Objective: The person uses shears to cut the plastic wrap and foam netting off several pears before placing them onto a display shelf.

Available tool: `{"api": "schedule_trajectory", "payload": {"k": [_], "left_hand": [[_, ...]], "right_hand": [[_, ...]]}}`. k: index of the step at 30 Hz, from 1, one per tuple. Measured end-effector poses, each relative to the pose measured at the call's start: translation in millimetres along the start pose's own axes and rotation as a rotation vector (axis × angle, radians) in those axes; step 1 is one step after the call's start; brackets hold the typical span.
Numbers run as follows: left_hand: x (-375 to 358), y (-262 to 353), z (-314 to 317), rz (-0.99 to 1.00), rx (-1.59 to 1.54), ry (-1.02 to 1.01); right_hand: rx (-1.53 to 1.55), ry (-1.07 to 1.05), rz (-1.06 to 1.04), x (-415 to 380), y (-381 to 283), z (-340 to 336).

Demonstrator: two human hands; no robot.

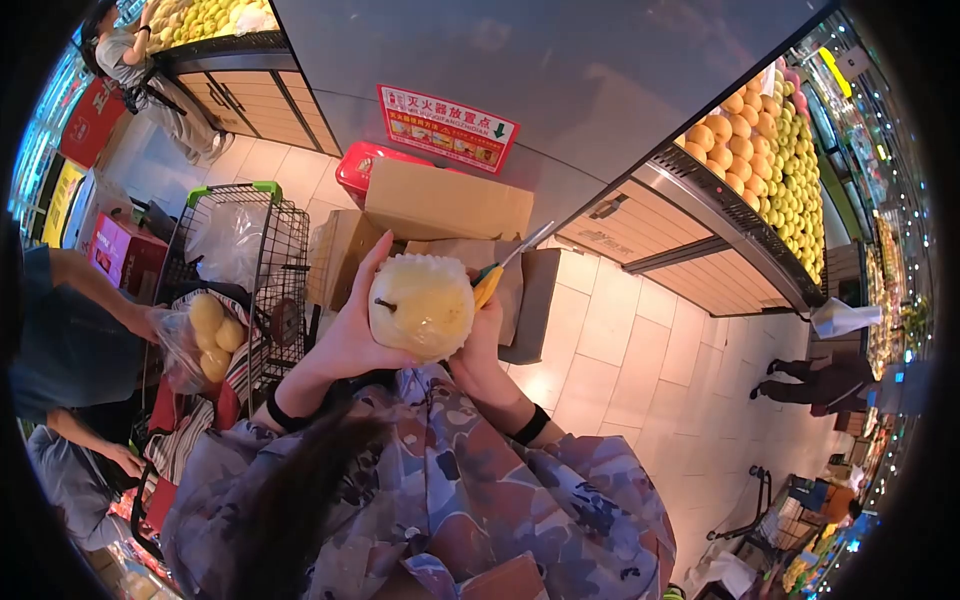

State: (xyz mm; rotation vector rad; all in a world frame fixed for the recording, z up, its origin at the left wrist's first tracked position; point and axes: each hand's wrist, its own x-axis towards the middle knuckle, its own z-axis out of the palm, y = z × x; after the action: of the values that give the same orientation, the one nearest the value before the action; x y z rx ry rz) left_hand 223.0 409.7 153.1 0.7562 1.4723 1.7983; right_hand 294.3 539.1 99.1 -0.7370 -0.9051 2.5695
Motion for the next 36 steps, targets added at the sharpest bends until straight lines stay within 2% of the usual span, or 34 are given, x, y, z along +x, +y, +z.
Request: {"api": "schedule_trajectory", "payload": {"k": [2,4,5,7,10,11,12,14,15,16,18,19,20,22,23,26,30,32,33,35,36], "left_hand": [[4.3,-6.6,-0.9,0.031,0.004,0.048],[14.1,-18.2,-13.1,0.034,-0.008,0.043],[16.9,-19.6,-14.7,-0.035,-0.163,0.055],[22.4,-22.7,-20.3,-0.084,-0.251,0.057],[27.8,-26.1,-29.9,-0.131,-0.359,0.061],[29.6,-23.6,-34.4,-0.145,-0.419,0.016],[30.6,-22.6,-39.1,-0.158,-0.478,-0.028],[34.5,-29.5,-51.4,-0.157,-0.443,-0.069],[37.1,-35.8,-58.7,-0.223,-0.388,-0.115],[38.9,-41.7,-62.6,-0.278,-0.330,-0.162],[43.5,-60.1,-65.7,-0.281,-0.257,-0.178],[46.2,-64.8,-67.0,-0.275,-0.179,-0.186],[48.0,-66.1,-67.7,-0.279,-0.185,-0.185],[53.5,-63.2,-67.8,-0.353,-0.303,-0.115],[56.1,-62.7,-69.9,-0.358,-0.308,-0.108],[59.5,-68.6,-78.1,-0.348,-0.203,-0.088],[64.2,-102.3,-86.6,-0.383,-0.353,0.056],[73.3,-110.9,-90.6,-0.382,-0.385,0.128],[79.0,-113.0,-94.1,-0.370,-0.333,0.114],[84.8,-109.6,-92.7,-0.364,-0.283,0.114],[88.9,-103.9,-88.7,-0.345,-0.135,0.128]], "right_hand": [[0.005,-0.007,0.023,3.3,-1.0,0.3],[-0.075,-0.019,-0.064,10.0,-3.2,5.2],[-0.076,-0.013,-0.063,16.1,-5.3,1.5],[-0.471,-0.103,-0.265,31.0,-7.5,-13.8],[-0.523,0.028,-0.164,39.4,-11.4,-44.8],[-0.670,0.060,-0.123,37.2,-20.9,-47.6],[-0.670,0.066,-0.117,37.0,-29.6,-54.3],[-0.667,-0.235,-0.108,40.3,-42.2,-63.8],[-0.593,-0.277,-0.237,47.6,-37.6,-60.6],[-0.593,-0.268,-0.233,50.4,-33.1,-53.7],[-0.758,-0.342,-0.169,54.8,-32.2,-35.9],[-1.015,-0.271,0.159,55.7,-39.9,-26.0],[-1.018,-0.268,0.165,59.1,-33.8,-23.9],[-0.599,-0.266,0.018,64.6,-10.4,-19.7],[-0.394,-0.294,0.105,70.9,0.7,-26.5],[-0.227,-0.278,0.192,78.0,12.3,-22.4],[-0.218,-0.238,0.188,91.4,34.0,-27.1],[-0.392,-0.191,-0.104,95.6,48.5,-27.2],[-0.396,-0.192,-0.091,97.8,52.3,-24.9],[-0.651,-0.075,-0.134,97.1,54.2,-14.5],[-0.650,-0.076,-0.121,98.2,53.9,-9.5]]}}
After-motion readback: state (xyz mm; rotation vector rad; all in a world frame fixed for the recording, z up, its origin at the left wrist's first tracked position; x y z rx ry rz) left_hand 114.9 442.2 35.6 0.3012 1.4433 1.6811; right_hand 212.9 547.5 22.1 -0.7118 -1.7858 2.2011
